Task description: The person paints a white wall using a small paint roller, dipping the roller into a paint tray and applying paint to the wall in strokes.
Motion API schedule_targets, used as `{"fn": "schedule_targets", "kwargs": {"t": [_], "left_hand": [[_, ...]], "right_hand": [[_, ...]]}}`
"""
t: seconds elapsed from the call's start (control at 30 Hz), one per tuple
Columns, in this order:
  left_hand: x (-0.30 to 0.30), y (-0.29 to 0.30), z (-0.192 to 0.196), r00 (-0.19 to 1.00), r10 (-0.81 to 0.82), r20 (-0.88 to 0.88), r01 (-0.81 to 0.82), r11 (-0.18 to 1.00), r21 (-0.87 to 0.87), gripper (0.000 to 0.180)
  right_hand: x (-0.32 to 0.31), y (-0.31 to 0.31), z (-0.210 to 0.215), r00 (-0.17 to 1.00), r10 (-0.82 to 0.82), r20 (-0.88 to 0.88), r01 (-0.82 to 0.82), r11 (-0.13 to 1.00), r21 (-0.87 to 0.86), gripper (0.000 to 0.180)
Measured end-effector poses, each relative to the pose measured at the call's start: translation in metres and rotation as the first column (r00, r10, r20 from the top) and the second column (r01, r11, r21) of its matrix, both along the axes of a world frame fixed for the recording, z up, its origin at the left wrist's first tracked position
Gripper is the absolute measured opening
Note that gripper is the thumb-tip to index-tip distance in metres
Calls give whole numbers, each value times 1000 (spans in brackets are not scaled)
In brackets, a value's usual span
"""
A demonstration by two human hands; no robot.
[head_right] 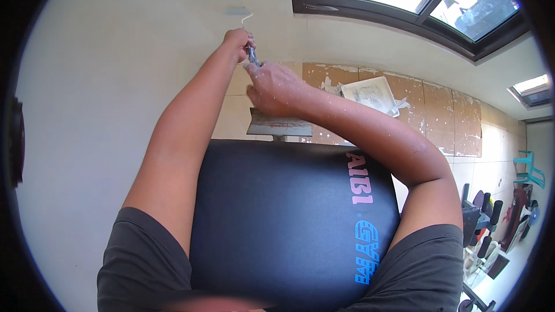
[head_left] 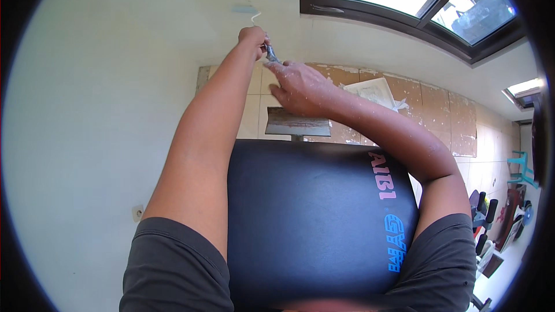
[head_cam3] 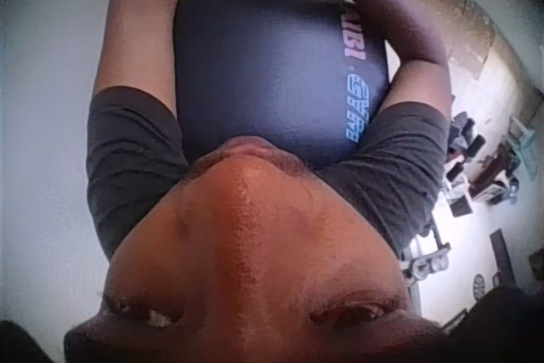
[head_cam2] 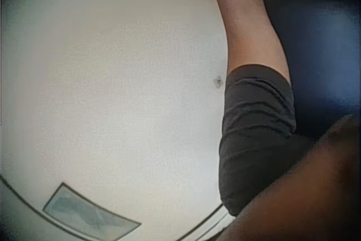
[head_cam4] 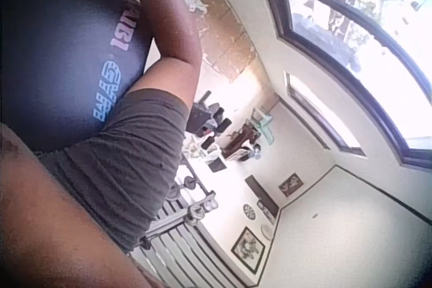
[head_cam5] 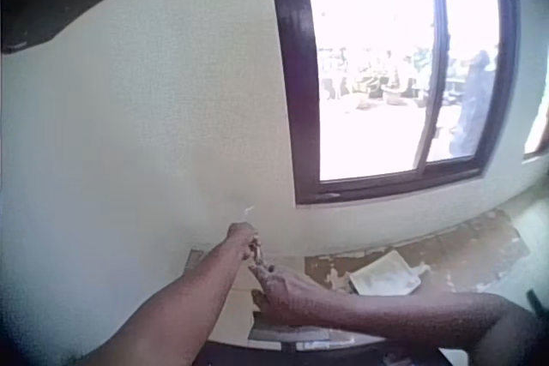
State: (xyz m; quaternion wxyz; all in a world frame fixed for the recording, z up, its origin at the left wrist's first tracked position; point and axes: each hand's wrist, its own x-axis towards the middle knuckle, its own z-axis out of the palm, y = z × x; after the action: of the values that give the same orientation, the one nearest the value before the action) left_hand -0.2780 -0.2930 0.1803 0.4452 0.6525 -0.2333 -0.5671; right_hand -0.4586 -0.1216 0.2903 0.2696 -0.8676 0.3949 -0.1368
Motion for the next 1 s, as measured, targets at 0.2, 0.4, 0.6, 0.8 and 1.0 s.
{"fn": "schedule_targets", "kwargs": {"t": [0.2, 0.4, 0.6, 0.8, 1.0], "left_hand": [[7, -1, 1, 974, 179, -138, -172, 983, 59, 21], [41, -13, 1, 988, 26, -150, -16, 998, 67, 9], [69, -7, 32, 945, -35, -324, 80, 989, 126, 20], [75, 1, 99, 944, -140, -299, 178, 979, 102, 33], [83, 4, 179, 872, -178, -456, 182, 983, -36, 39]], "right_hand": [[2, 8, 9, 991, 103, 83, -106, 994, 31, 68], [3, 13, -2, 988, 101, 121, -107, 993, 41, 94], [-8, 2, -38, 993, 93, -70, -84, 988, 127, 93], [-25, -12, -64, 991, 106, -80, -97, 990, 105, 76], [-28, -19, -64, 993, 78, -87, -69, 992, 101, 69]]}}
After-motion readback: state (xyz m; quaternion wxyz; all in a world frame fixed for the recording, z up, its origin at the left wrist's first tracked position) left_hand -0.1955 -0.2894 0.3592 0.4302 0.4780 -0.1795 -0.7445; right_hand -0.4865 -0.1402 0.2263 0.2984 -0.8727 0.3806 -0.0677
